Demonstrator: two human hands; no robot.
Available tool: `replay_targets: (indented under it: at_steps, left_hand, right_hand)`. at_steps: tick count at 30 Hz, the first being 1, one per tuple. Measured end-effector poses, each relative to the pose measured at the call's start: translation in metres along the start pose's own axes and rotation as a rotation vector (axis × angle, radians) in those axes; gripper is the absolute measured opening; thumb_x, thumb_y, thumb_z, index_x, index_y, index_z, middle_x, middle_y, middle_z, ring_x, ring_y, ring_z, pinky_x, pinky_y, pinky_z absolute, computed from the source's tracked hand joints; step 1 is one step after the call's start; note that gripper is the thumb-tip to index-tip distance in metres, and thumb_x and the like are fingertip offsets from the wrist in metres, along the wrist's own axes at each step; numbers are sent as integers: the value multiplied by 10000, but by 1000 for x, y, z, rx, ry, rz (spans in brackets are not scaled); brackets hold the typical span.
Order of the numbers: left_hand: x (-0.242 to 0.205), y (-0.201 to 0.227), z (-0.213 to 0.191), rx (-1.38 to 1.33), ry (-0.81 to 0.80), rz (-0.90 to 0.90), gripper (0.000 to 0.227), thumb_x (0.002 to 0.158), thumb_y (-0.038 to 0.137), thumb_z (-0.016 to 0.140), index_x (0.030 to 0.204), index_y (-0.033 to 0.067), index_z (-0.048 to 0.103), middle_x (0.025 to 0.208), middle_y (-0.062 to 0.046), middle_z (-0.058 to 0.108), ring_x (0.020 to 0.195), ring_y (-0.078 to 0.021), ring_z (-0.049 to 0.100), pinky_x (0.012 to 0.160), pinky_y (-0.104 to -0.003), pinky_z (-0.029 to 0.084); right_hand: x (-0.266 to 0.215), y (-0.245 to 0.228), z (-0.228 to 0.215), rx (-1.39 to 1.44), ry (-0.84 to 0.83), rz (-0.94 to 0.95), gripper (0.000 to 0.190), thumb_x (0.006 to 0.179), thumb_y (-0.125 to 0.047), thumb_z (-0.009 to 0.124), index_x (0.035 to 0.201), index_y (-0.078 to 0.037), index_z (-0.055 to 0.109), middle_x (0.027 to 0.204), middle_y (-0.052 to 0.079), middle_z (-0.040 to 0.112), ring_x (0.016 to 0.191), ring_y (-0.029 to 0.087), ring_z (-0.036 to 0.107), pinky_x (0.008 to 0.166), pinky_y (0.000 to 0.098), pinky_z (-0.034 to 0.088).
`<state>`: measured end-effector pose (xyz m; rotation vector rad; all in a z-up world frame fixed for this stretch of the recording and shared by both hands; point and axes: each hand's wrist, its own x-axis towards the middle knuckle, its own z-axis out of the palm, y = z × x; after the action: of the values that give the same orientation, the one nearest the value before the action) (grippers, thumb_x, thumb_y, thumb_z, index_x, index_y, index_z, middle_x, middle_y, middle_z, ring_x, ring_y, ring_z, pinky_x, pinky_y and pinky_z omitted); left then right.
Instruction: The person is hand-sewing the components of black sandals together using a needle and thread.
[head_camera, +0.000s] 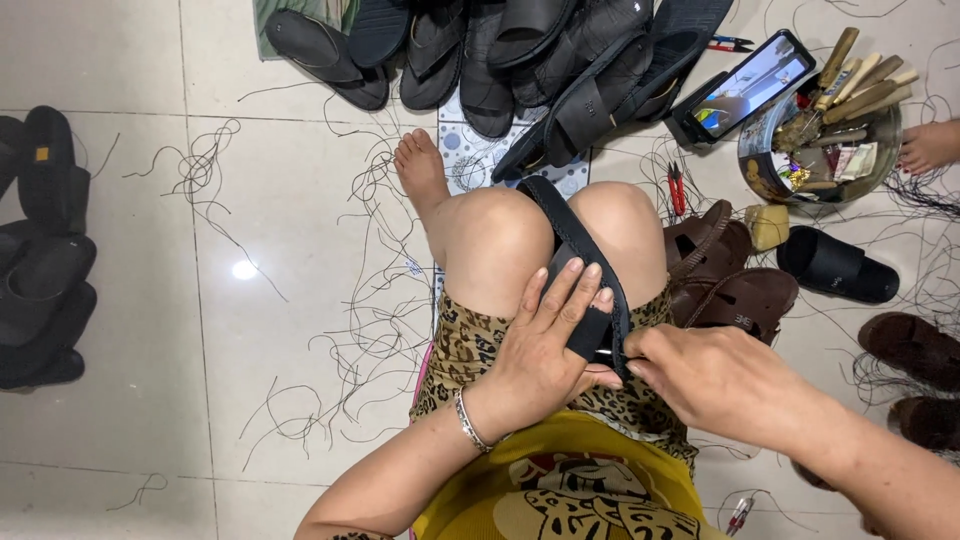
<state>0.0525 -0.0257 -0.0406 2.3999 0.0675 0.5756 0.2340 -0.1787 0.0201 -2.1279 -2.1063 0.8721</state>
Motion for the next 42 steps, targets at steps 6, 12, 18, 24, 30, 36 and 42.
replay_targets:
  at_steps: [6,12,18,24,30,36,42]
  left_hand:
    - [2,26,-33,73,187,61,156,1011,68,675,1017,-83,636,1046,-216,636,915,-377,613,789,-483,442]
    - [3,35,-46,-1495,-154,-561,210,982,126,733,1186,84,700,1009,2,687,908,-81,637,933,-200,565]
    - [18,36,-35,-494,-403,-575,247,1076,65,424,1240,-67,554,706,-62,528,363,-104,460,261,-202,373]
    - [18,31,-37,-501,-157,-350,318,1039,-15,509,1344,-63,436,900,-160,567,695,-307,597,615,-410,558]
    - [14,32,-28,-183,-447,-467,481,1088,330,531,711,35,496,666,-63,504,665,-254,536,524,-413,484]
    - [3,27,-14,-573,-270,-692,360,1045,143,466,1362,-24,496,566,33,445,403,-141,462,336,-266,401]
    - [4,32,-53,-733,268,-660,241,975,116,639,811,156,466,742,26,531,1234,-256,646,1059,-433,528]
  right_hand:
    - [-12,-7,-6,45,260,-23,331,941,-278,683,1188,-125,526,761,36,680,589,255,659,461,427,514]
    - [-15,-6,13,-16,273,71,392,913,-240,660,1276,-156,537,1031,74,771,846,297,776,564,462,641]
    - [-12,-22,-1,-144,523,6,191,957,-238,690,1072,-85,705,811,28,745,546,129,653,494,291,536]
    - [-72,9,-24,-383,-408,316,788,869,-417,518,1563,-585,183,747,-126,540,687,176,688,490,454,581]
    - [-50,11,-7,494,-11,698,540,738,-445,765,1277,-478,760,1251,-120,837,751,90,846,797,256,584]
    - [-26,-29,32,1452,505,355,348,1036,-185,552,747,4,597,836,121,611,480,120,507,381,237,458]
    - [-23,-28,4,1389,287,-37,349,1021,-226,568,823,17,722,610,49,604,662,195,597,873,431,578]
